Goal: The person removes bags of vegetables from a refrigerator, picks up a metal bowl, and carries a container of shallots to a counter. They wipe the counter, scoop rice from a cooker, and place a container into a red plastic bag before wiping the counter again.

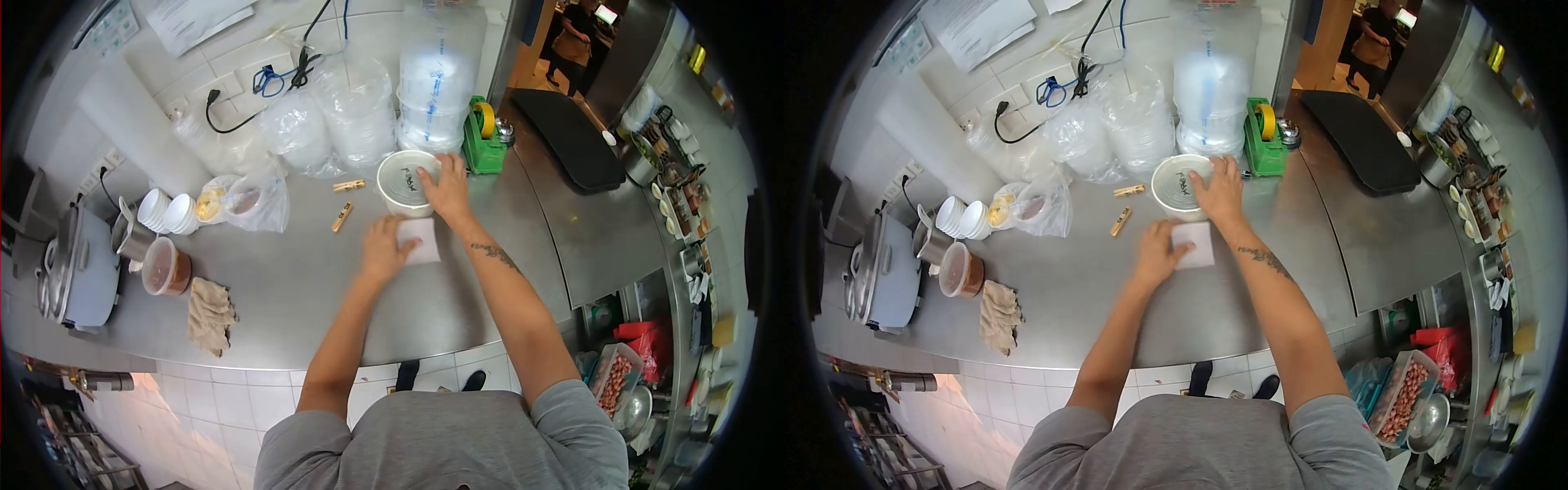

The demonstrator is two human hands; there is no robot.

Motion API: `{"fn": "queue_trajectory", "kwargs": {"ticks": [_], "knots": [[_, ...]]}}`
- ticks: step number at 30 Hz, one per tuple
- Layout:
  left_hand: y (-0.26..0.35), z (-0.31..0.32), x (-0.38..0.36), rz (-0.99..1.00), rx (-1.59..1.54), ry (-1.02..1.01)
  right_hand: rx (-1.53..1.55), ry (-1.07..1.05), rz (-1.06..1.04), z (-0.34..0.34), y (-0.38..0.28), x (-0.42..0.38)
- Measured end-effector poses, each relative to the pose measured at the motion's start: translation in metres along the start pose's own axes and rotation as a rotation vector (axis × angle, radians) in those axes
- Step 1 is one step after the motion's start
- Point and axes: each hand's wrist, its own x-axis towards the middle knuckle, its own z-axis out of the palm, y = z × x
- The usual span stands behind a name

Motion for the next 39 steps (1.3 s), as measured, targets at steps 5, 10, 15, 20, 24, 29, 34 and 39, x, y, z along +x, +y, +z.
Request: {"fn": "queue_trajectory", "kwargs": {"ticks": [5, 10, 15, 20, 24, 29, 34, 39], "knots": [[0.037, -0.011, -0.039, 0.212, 0.332, -0.287, -0.276, -0.312, -0.181, 0.000, -0.005, -0.004], [0.063, -0.030, -0.073, 0.354, 0.347, -0.277, -0.253, -0.443, -0.130, -0.009, -0.008, 0.001], [0.051, -0.031, -0.082, 0.407, 0.266, -0.247, -0.206, -0.522, -0.135, -0.010, 0.001, 0.004], [0.057, -0.099, 0.000, -0.310, -0.437, -0.062, -0.176, -0.550, -0.151, -0.013, 0.004, -0.001], [0.002, -0.099, 0.066, -0.150, -0.240, -0.189, -0.169, -0.554, -0.148, -0.018, -0.003, -0.005], [0.001, -0.086, 0.101, -0.201, -0.140, -0.303, -0.160, -0.556, -0.129, -0.023, -0.007, -0.006], [0.009, -0.068, 0.104, -0.212, -0.056, -0.317, -0.173, -0.511, -0.131, -0.014, -0.003, -0.004], [0.010, -0.062, 0.090, -0.246, -0.055, -0.196, -0.146, -0.510, -0.049, -0.014, -0.010, 0.001]]}}
